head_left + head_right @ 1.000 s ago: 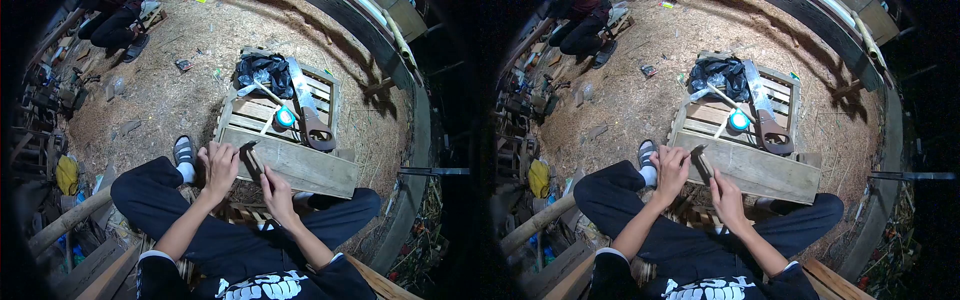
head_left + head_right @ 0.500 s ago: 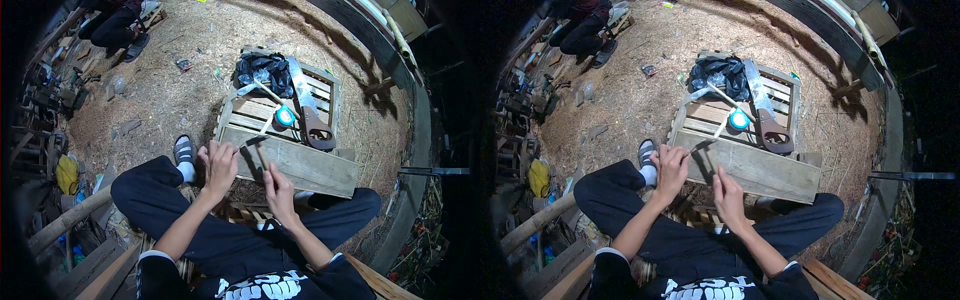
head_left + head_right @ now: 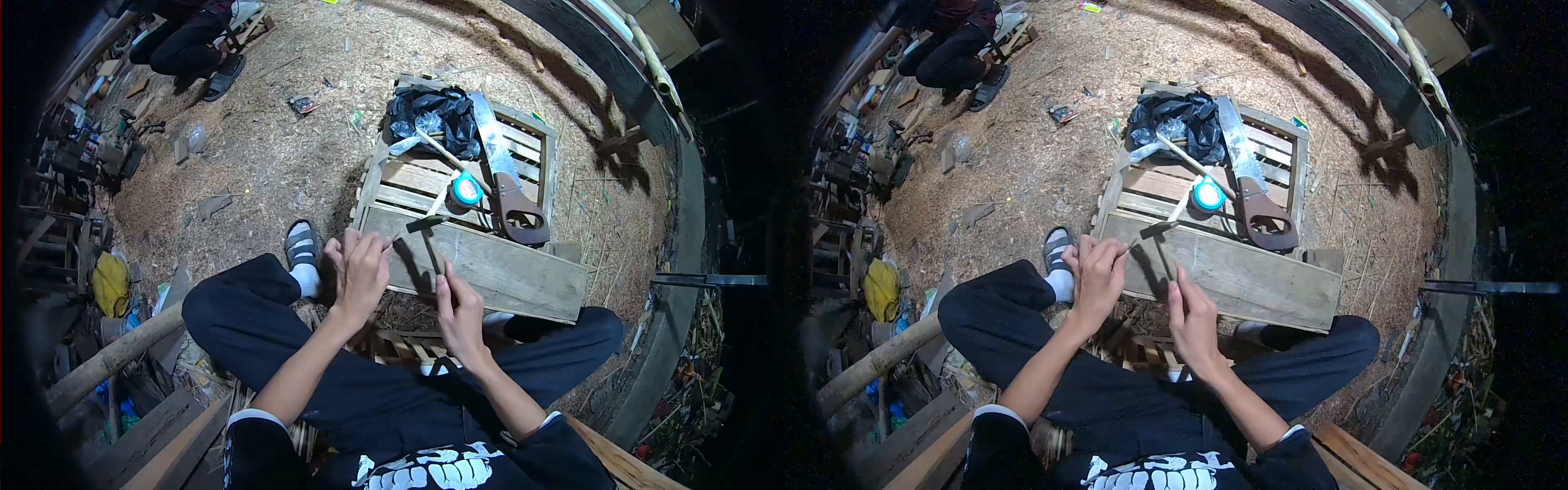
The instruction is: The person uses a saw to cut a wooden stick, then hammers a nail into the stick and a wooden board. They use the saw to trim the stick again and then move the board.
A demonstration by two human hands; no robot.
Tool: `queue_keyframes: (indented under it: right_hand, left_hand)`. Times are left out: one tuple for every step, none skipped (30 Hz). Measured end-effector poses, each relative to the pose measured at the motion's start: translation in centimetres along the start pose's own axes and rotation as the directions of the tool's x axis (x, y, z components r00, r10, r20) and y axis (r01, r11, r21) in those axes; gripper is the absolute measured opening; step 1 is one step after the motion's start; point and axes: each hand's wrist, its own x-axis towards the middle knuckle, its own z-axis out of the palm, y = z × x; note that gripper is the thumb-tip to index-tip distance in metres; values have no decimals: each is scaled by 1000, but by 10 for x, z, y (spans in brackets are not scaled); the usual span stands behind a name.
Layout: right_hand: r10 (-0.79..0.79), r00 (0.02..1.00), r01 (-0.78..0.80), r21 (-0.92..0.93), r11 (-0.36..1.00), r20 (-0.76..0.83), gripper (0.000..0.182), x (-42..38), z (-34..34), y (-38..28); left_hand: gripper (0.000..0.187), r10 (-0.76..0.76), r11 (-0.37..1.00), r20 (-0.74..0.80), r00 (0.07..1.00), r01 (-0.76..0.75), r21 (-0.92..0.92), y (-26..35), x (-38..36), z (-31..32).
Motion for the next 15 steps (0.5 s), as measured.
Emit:
queue_keyframes:
  right_hand:
    - [72,994,-68,-51,996,83,36,1,-2,-3]
    - [73,994,-69,-51,996,80,36,0,-2,1]
    - [-11,995,18,-64,998,96,36,0,-1,5]
    - [-98,988,107,-75,991,115,36,1,0,8]
    - [-79,991,88,-73,993,108,36,2,-3,10]
    - [-78,991,86,-71,994,112,36,1,-1,8]
    - [-54,997,56,-38,998,58,36,0,1,7]
    - [-29,1000,29,-6,1000,4,36,0,1,6]
    - [59,992,-50,-85,995,107,36,0,-2,1]
    - [61,993,-52,-86,995,105,36,-1,-2,3]
    - [0,993,10,-80,997,122,36,-2,-2,8]
    - [-64,988,75,-74,994,139,37,-1,-2,9]
    - [-50,992,57,-54,997,119,37,1,-3,9]
    - [-50,991,57,-51,997,124,37,1,-1,8]
    - [-47,997,49,-26,998,68,36,1,1,7]
  left_hand:
    - [12,1,1000,-1,1000,-1,-3,1,0,1]
    - [12,-5,1000,11,1000,5,-8,0,-1,0]
    - [13,-8,1000,23,1000,8,-12,0,0,0]
    - [13,-4,1000,21,1000,4,-12,0,1,1]
    - [13,8,1000,-1,1000,-8,3,-1,1,3]
    - [13,19,1000,-16,1000,-19,17,-2,0,2]
    - [13,18,1000,-13,1000,-17,17,-2,-1,2]
    - [13,10,1000,-7,1000,-10,2,-2,-1,1]
    - [13,2,1000,0,1000,-2,-13,-1,-1,1]
    - [13,4,1000,1,1000,-4,-15,-1,-1,1]
    - [12,13,1000,-1,1000,-13,1,-1,-2,2]
    - [11,21,1000,-6,1000,-21,18,-1,0,2]
    - [11,19,1000,-10,1000,-19,21,-2,1,1]
    - [11,11,1000,0,1000,-11,22,-2,0,1]
    - [12,4,1000,11,1000,-4,20,-1,0,1]
